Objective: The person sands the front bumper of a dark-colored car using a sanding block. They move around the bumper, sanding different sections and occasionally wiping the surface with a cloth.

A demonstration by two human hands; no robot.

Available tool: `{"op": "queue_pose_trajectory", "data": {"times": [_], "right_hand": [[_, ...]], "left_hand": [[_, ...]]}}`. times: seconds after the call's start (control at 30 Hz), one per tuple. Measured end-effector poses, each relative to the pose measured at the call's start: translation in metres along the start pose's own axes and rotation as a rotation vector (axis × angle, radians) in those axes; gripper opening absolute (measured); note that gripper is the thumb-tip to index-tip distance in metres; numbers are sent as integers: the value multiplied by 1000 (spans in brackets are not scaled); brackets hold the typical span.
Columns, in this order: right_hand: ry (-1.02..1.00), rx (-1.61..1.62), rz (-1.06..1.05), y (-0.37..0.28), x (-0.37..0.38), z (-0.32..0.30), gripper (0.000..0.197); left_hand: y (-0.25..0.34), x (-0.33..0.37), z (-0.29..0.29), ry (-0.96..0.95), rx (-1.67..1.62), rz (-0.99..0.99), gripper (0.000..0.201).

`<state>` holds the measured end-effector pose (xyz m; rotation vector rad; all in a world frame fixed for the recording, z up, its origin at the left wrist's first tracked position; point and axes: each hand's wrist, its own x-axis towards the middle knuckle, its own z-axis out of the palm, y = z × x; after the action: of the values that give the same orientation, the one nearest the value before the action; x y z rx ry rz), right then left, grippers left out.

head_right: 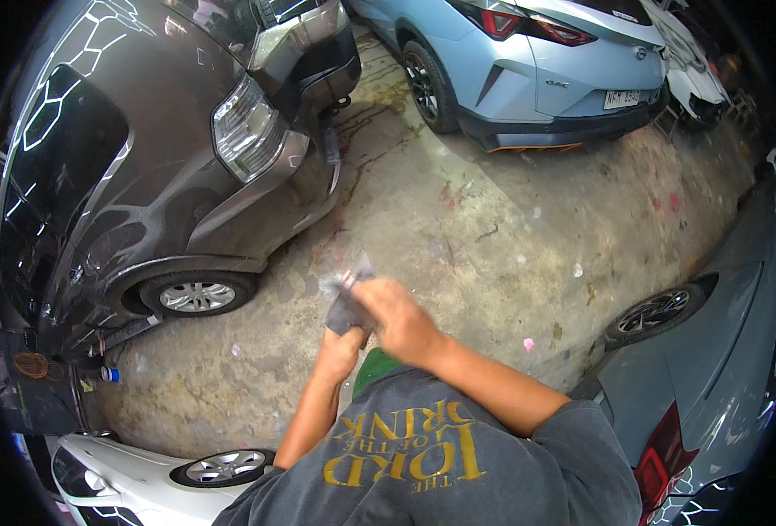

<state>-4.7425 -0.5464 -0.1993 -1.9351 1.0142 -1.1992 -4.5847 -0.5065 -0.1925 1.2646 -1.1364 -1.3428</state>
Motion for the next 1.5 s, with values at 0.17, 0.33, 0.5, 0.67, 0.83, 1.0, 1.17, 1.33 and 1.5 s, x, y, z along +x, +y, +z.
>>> {"op": "queue_pose_trajectory", "data": {"times": [0.17,0.33,0.5,0.67,0.83,1.0,1.17,1.33,1.5], "right_hand": [[-70,10,-116,-16,-8,-7,42],[87,93,190,23,12,-9,50],[0,94,34,7,4,0,35],[142,297,359,34,36,-27,32],[151,217,43,14,15,-53,35],[57,115,-231,8,-7,-69,49],[-1,88,-231,5,-1,-78,47],[-3,164,23,25,11,-86,38],[69,854,355,-1,-22,-61,42]], "left_hand": [[-23,7,-8,0,-44,-36,71],[-22,11,1,25,75,17,50],[-22,19,-9,-16,71,-58,67],[-22,-6,-19,-104,-143,-162,57],[5,6,-36,90,-683,-292,50],[20,13,-46,123,-697,-301,47],[25,18,-36,114,-666,-303,50],[29,11,-24,22,-600,-306,45],[-4,36,-18,85,-369,-239,50]]}}
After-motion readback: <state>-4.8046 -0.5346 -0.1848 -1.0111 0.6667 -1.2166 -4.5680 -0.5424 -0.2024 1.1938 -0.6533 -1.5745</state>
